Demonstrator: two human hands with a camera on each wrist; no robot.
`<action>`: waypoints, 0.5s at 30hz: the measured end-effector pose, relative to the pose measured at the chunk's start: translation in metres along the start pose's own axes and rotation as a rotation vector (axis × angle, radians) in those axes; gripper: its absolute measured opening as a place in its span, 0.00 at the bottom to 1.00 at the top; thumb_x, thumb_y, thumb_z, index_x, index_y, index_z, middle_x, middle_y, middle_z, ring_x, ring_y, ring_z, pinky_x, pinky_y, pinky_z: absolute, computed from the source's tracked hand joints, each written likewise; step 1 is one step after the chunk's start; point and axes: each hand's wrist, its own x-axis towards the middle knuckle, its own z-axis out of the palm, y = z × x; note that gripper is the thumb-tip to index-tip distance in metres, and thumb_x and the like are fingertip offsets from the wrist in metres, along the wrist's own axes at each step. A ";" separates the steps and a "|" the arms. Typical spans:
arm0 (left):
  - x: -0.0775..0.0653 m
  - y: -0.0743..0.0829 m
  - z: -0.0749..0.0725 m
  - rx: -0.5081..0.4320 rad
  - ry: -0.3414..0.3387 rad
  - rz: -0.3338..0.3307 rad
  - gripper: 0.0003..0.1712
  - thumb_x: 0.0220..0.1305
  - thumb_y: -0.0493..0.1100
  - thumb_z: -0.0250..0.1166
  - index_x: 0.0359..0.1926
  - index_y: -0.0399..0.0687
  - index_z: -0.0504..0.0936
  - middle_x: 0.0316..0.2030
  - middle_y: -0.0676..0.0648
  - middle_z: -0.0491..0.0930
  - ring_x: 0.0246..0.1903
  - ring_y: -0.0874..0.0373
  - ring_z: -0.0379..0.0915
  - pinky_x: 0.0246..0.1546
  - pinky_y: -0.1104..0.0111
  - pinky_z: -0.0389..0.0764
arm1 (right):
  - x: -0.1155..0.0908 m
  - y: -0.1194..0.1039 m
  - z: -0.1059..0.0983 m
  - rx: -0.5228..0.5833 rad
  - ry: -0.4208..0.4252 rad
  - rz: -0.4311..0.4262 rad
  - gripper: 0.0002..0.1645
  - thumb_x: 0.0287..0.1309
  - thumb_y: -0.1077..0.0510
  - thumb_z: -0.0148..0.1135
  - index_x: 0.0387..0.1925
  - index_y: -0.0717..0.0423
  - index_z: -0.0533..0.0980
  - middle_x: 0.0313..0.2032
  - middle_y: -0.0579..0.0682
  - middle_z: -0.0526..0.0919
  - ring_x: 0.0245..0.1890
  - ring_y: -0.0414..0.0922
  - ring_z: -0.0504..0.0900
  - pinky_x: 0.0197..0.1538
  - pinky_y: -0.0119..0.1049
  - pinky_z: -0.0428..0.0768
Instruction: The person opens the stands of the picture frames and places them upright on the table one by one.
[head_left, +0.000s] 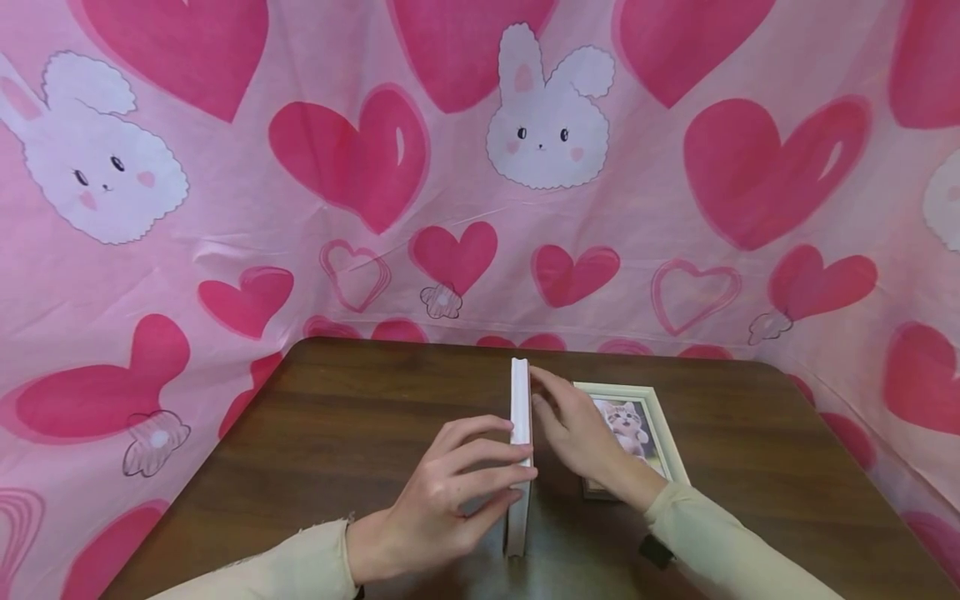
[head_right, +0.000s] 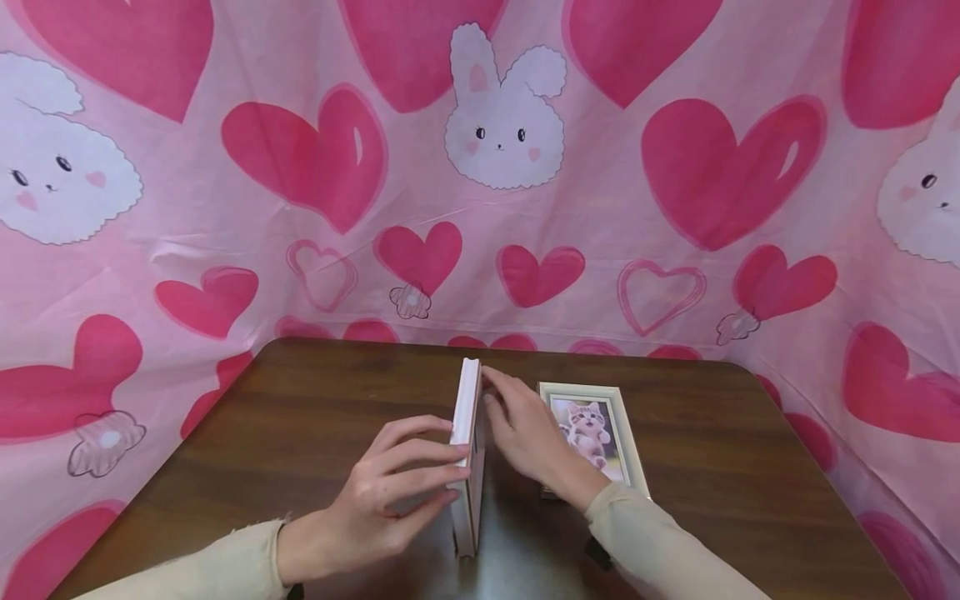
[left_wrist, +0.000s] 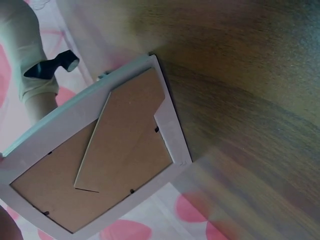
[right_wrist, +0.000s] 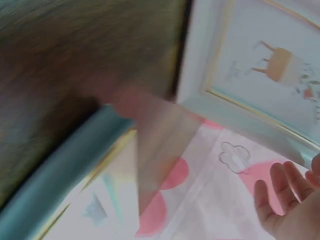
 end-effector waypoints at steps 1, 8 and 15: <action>0.000 0.000 0.000 0.002 0.000 0.005 0.19 0.59 0.36 0.79 0.52 0.44 0.89 0.53 0.43 0.87 0.57 0.40 0.77 0.58 0.51 0.77 | 0.001 -0.002 -0.002 0.030 0.000 0.015 0.26 0.73 0.66 0.58 0.70 0.63 0.74 0.50 0.52 0.86 0.45 0.45 0.83 0.49 0.47 0.83; 0.001 0.000 0.001 0.007 0.006 0.016 0.18 0.60 0.35 0.78 0.52 0.44 0.89 0.53 0.43 0.87 0.56 0.40 0.78 0.58 0.51 0.77 | 0.008 -0.008 -0.008 0.088 -0.009 0.037 0.26 0.67 0.69 0.64 0.66 0.63 0.76 0.43 0.50 0.85 0.39 0.44 0.82 0.43 0.43 0.84; -0.001 0.002 0.004 -0.018 0.003 -0.013 0.18 0.60 0.35 0.78 0.52 0.44 0.89 0.54 0.43 0.86 0.57 0.41 0.77 0.59 0.51 0.77 | 0.005 0.002 -0.001 -0.006 -0.027 0.057 0.24 0.59 0.70 0.71 0.58 0.60 0.82 0.34 0.45 0.82 0.36 0.44 0.83 0.44 0.48 0.84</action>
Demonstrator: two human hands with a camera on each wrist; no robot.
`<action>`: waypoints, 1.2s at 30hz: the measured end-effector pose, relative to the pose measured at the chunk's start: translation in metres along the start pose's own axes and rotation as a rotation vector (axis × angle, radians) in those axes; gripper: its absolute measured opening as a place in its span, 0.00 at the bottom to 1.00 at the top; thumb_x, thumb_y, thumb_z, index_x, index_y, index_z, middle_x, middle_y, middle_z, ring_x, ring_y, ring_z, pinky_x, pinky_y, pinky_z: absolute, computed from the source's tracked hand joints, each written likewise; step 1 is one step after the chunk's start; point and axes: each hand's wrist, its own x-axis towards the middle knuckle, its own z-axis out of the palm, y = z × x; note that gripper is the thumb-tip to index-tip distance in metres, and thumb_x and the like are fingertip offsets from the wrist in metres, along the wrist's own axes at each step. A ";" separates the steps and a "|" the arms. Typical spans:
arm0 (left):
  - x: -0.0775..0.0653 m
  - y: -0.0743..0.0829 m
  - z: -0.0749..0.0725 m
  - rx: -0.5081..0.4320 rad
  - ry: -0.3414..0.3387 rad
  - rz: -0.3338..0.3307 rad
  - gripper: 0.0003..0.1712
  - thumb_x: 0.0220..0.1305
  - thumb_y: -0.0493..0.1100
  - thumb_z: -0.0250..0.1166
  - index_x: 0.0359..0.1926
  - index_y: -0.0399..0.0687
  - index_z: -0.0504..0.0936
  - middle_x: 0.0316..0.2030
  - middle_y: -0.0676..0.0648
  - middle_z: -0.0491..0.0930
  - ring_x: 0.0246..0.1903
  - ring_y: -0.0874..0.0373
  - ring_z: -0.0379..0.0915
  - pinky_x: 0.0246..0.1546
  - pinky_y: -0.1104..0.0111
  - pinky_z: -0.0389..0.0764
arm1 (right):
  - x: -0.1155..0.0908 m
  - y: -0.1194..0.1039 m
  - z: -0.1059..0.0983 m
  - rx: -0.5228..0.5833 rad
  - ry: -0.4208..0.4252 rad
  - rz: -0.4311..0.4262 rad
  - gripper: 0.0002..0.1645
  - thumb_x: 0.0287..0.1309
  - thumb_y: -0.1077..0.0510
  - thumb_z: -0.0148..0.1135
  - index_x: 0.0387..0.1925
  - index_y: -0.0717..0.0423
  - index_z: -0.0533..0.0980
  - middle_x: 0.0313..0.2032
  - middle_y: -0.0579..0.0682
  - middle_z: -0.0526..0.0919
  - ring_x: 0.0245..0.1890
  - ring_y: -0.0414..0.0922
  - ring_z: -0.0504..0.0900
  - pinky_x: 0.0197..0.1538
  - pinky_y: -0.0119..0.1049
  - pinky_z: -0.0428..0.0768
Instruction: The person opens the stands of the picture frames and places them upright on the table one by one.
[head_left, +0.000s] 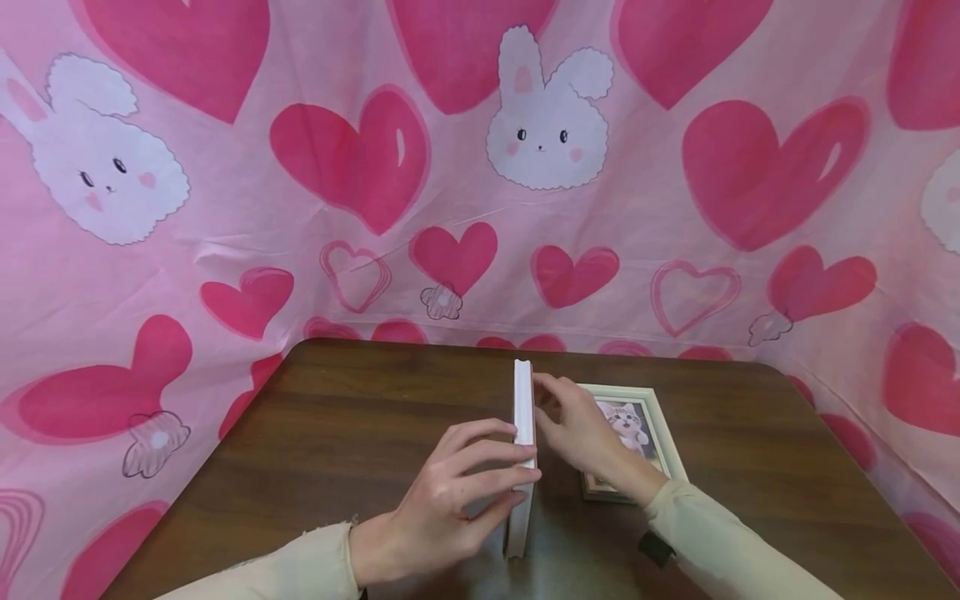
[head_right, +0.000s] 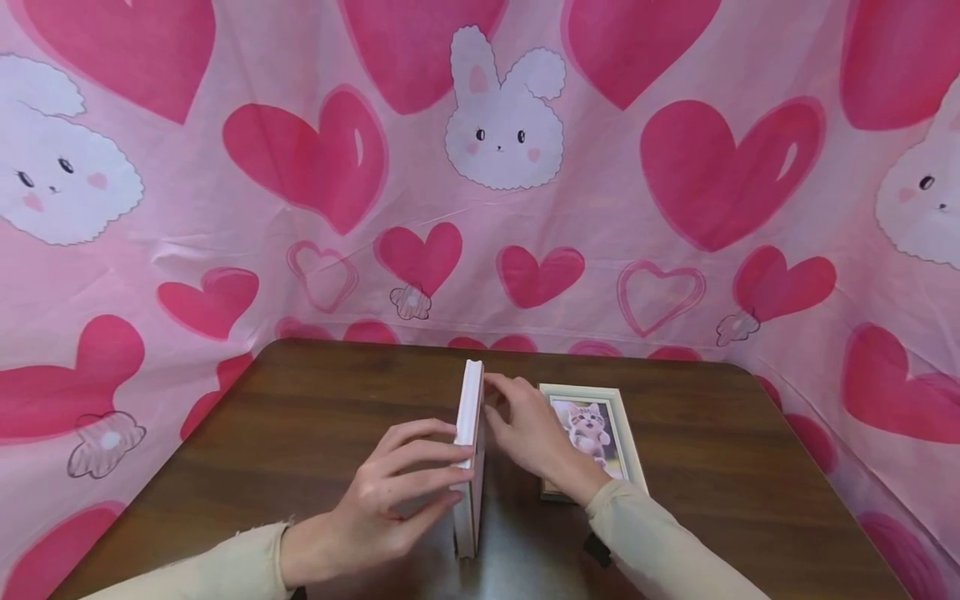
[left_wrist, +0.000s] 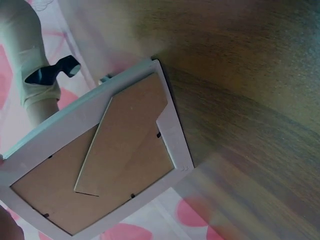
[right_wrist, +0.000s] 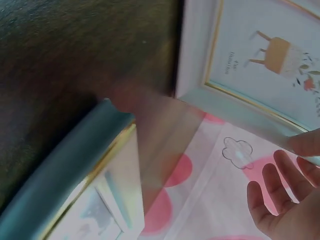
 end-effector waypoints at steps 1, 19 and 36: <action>0.000 0.000 0.000 -0.002 -0.001 -0.003 0.18 0.61 0.35 0.78 0.52 0.44 0.89 0.54 0.43 0.85 0.57 0.41 0.77 0.59 0.52 0.77 | 0.000 0.002 0.002 -0.011 0.000 -0.007 0.24 0.58 0.70 0.72 0.57 0.60 0.82 0.34 0.46 0.82 0.36 0.44 0.83 0.44 0.48 0.84; -0.022 -0.002 -0.003 -0.270 0.042 -0.527 0.36 0.61 0.25 0.67 0.70 0.41 0.72 0.62 0.44 0.80 0.61 0.47 0.77 0.57 0.56 0.81 | -0.002 0.007 0.008 -0.021 0.010 -0.015 0.24 0.57 0.71 0.74 0.56 0.59 0.82 0.35 0.49 0.84 0.37 0.48 0.84 0.42 0.47 0.83; -0.046 -0.019 0.008 -0.511 -0.336 -1.051 0.26 0.65 0.38 0.75 0.62 0.44 0.80 0.51 0.44 0.84 0.55 0.46 0.82 0.58 0.52 0.80 | -0.002 0.009 0.007 0.028 0.000 -0.023 0.22 0.59 0.72 0.71 0.55 0.60 0.81 0.35 0.49 0.84 0.38 0.53 0.85 0.45 0.54 0.84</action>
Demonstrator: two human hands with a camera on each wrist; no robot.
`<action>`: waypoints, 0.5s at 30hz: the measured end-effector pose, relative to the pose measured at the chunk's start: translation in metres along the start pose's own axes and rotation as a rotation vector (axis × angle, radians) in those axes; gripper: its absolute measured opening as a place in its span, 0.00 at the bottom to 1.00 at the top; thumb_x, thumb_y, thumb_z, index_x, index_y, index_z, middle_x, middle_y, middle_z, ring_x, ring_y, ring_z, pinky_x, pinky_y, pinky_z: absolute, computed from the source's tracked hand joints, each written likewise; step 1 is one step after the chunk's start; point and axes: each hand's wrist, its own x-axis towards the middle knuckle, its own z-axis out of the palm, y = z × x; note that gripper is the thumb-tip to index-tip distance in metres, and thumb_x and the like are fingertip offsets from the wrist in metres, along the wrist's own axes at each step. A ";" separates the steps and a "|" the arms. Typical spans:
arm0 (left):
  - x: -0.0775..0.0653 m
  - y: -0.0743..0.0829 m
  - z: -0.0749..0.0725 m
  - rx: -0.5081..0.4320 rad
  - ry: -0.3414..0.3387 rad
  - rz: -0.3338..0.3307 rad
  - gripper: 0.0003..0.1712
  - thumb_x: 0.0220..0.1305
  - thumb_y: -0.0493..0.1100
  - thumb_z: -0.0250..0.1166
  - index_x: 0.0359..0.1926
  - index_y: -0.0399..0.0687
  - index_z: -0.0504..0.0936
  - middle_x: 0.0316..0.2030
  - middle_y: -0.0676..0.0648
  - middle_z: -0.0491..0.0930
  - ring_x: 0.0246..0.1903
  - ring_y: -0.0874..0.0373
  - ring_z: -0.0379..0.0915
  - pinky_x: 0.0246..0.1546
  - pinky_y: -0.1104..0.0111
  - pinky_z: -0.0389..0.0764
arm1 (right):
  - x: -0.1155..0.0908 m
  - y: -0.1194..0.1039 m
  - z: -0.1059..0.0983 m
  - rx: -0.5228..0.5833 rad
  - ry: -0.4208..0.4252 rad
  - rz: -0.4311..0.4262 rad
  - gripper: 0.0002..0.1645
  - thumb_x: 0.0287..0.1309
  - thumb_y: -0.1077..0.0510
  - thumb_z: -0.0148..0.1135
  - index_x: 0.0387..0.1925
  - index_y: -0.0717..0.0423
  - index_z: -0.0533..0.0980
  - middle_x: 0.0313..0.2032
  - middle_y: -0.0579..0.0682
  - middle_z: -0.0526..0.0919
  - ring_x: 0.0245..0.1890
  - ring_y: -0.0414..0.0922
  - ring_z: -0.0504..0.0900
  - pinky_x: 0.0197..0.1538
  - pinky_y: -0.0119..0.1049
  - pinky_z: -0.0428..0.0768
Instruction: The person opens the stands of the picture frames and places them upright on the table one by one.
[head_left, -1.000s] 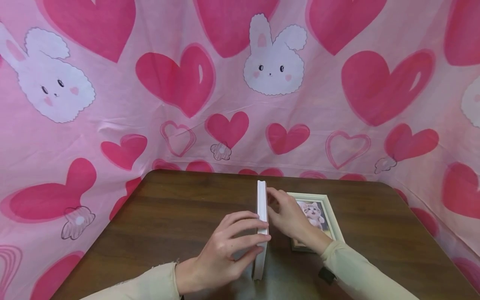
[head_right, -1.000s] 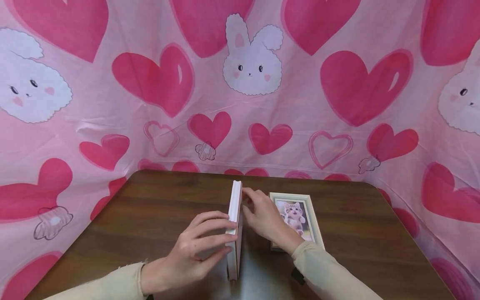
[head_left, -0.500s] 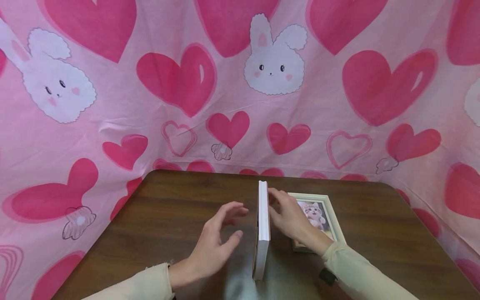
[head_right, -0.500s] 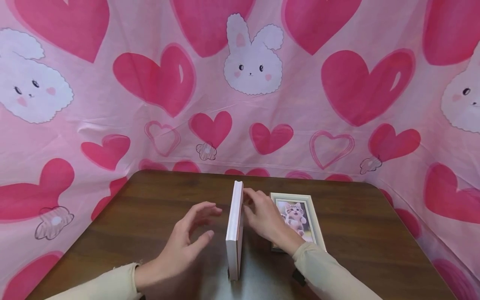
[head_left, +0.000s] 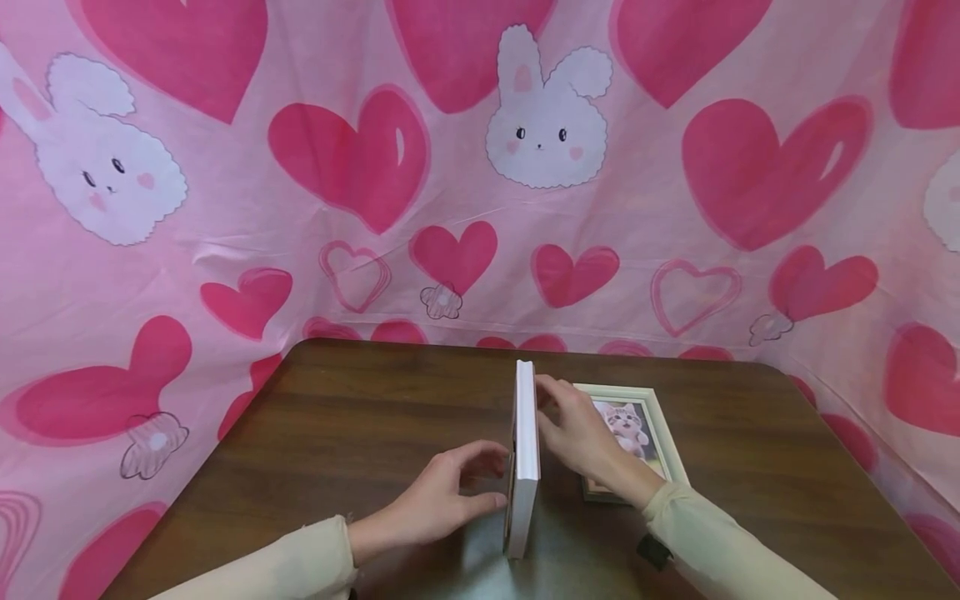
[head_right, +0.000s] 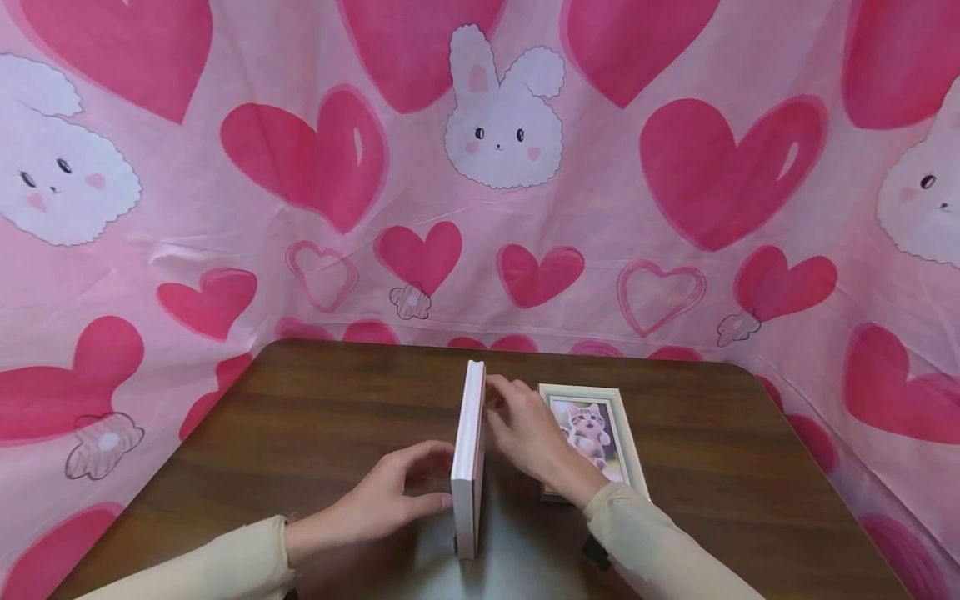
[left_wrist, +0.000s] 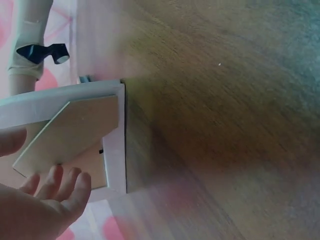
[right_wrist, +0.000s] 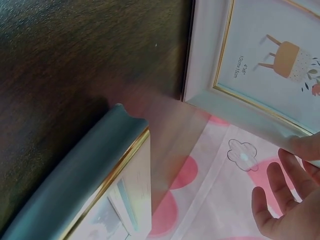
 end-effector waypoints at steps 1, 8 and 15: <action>0.001 -0.001 0.000 -0.017 -0.008 -0.007 0.25 0.66 0.38 0.75 0.62 0.44 0.80 0.50 0.43 0.84 0.55 0.45 0.82 0.58 0.53 0.81 | 0.000 0.000 0.000 -0.006 0.002 0.000 0.22 0.59 0.72 0.71 0.55 0.60 0.81 0.35 0.48 0.84 0.38 0.52 0.85 0.44 0.53 0.84; 0.003 -0.005 -0.001 -0.098 -0.036 -0.059 0.25 0.64 0.35 0.75 0.61 0.42 0.80 0.49 0.40 0.84 0.51 0.45 0.85 0.49 0.65 0.84 | 0.000 -0.001 0.000 -0.012 -0.001 0.011 0.23 0.59 0.71 0.73 0.56 0.60 0.81 0.35 0.47 0.84 0.38 0.49 0.85 0.45 0.55 0.84; 0.004 -0.007 -0.001 -0.150 -0.031 -0.139 0.26 0.65 0.35 0.75 0.62 0.40 0.79 0.49 0.37 0.84 0.45 0.55 0.86 0.41 0.69 0.84 | 0.001 0.000 0.001 -0.010 0.007 -0.002 0.23 0.58 0.71 0.73 0.55 0.59 0.82 0.35 0.47 0.84 0.39 0.52 0.85 0.44 0.53 0.84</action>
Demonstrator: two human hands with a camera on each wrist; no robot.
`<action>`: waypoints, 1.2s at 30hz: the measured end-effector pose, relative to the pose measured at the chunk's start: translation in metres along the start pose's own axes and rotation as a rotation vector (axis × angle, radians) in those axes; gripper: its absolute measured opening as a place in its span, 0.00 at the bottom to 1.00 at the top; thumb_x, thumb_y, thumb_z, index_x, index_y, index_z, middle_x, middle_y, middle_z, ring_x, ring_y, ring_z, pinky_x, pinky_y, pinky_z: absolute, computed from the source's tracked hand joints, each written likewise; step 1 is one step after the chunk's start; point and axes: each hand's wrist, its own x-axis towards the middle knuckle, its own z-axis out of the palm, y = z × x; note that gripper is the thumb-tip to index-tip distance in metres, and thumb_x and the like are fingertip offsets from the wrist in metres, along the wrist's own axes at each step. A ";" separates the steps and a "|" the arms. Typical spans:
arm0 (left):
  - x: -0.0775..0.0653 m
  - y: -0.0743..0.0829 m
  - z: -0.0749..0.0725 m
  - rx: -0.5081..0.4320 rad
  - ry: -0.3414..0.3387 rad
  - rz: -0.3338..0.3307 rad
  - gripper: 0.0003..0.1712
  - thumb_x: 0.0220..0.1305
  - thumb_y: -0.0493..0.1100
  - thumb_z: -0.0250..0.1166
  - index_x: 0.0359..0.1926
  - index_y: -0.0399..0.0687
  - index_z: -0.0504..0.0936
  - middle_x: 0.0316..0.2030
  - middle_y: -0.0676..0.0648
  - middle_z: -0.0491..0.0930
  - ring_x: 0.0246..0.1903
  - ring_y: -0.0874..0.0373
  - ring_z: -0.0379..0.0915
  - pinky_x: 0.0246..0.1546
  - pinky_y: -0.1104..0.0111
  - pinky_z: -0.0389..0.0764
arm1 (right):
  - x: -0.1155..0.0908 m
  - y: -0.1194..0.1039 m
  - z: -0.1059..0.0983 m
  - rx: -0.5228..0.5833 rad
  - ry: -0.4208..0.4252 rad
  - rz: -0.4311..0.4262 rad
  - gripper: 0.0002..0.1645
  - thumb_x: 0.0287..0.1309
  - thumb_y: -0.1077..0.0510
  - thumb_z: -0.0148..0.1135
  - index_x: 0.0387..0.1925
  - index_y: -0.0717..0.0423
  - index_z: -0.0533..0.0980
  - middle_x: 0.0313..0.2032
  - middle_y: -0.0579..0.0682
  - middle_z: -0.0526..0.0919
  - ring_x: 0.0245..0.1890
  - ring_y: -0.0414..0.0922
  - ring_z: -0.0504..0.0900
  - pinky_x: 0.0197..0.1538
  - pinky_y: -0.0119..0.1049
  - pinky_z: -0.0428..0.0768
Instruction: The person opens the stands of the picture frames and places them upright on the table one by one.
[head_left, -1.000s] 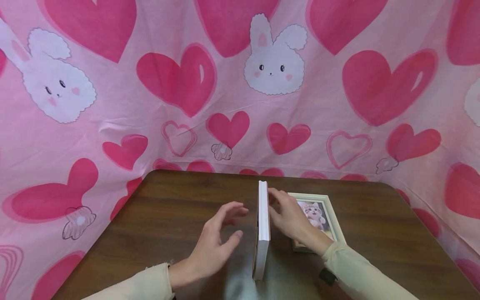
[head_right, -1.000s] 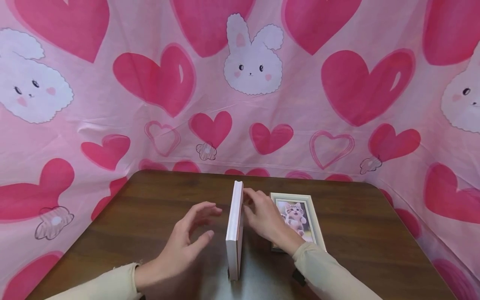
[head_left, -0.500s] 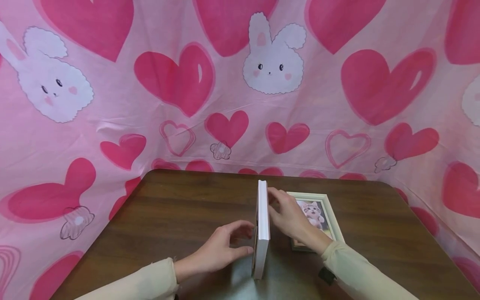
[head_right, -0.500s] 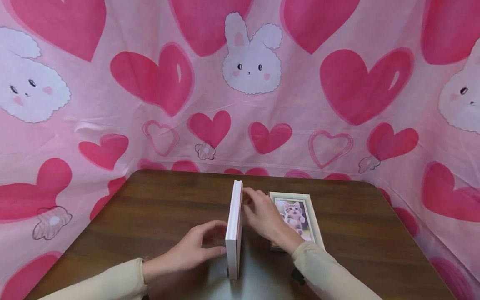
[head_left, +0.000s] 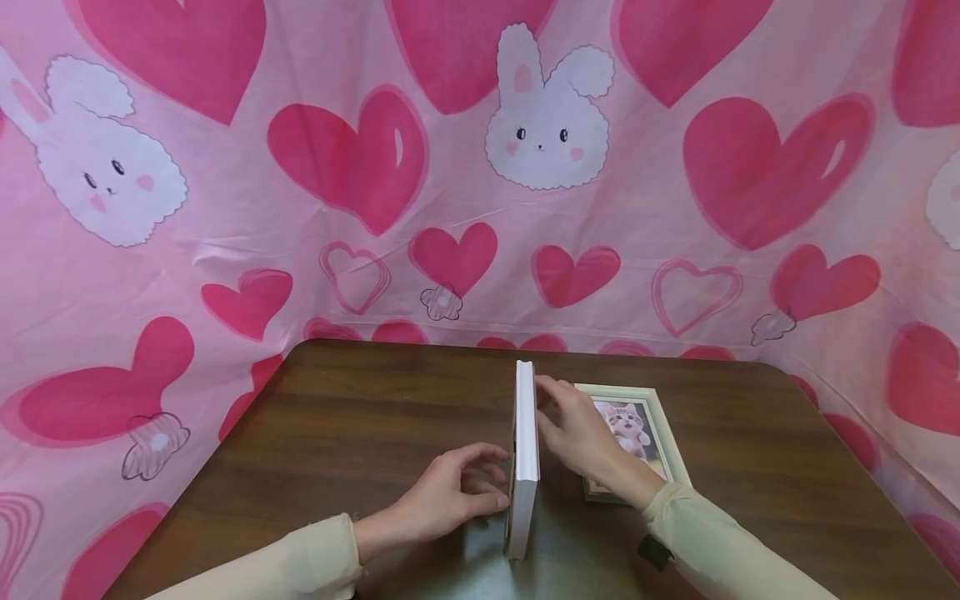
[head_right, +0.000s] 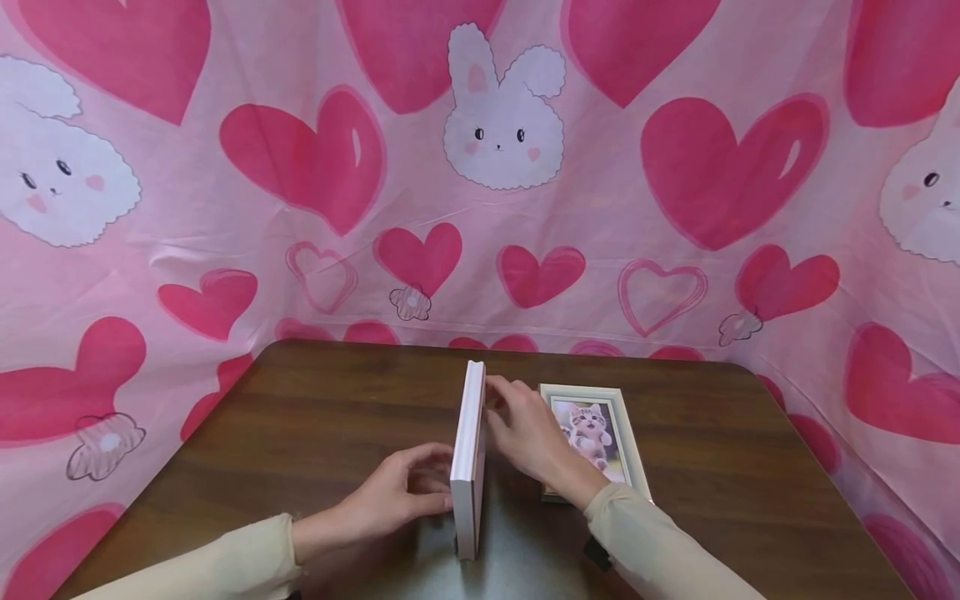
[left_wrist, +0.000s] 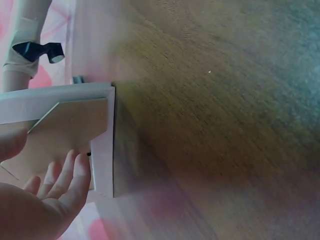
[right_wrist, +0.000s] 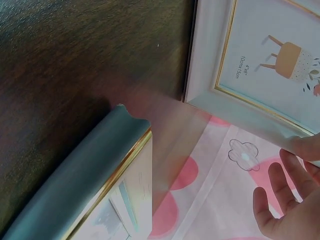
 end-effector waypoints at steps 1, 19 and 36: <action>0.000 0.000 0.000 -0.007 0.000 -0.004 0.26 0.65 0.35 0.75 0.62 0.40 0.79 0.49 0.37 0.83 0.45 0.55 0.86 0.41 0.69 0.84 | 0.000 0.000 0.000 -0.001 0.000 -0.003 0.23 0.58 0.71 0.73 0.55 0.59 0.82 0.35 0.47 0.84 0.38 0.52 0.85 0.44 0.52 0.84; 0.004 -0.005 0.001 -0.105 -0.016 -0.026 0.25 0.66 0.33 0.73 0.63 0.37 0.79 0.49 0.37 0.84 0.44 0.52 0.86 0.40 0.68 0.84 | 0.000 0.000 -0.003 -0.018 0.000 -0.016 0.22 0.59 0.70 0.73 0.56 0.59 0.81 0.35 0.45 0.83 0.38 0.49 0.85 0.44 0.46 0.84; 0.002 -0.007 0.005 -0.161 -0.029 -0.036 0.25 0.67 0.32 0.72 0.63 0.31 0.80 0.49 0.42 0.84 0.51 0.46 0.86 0.45 0.66 0.85 | -0.001 -0.001 -0.002 -0.006 -0.016 -0.003 0.24 0.59 0.71 0.72 0.58 0.59 0.81 0.36 0.46 0.84 0.40 0.51 0.85 0.45 0.46 0.84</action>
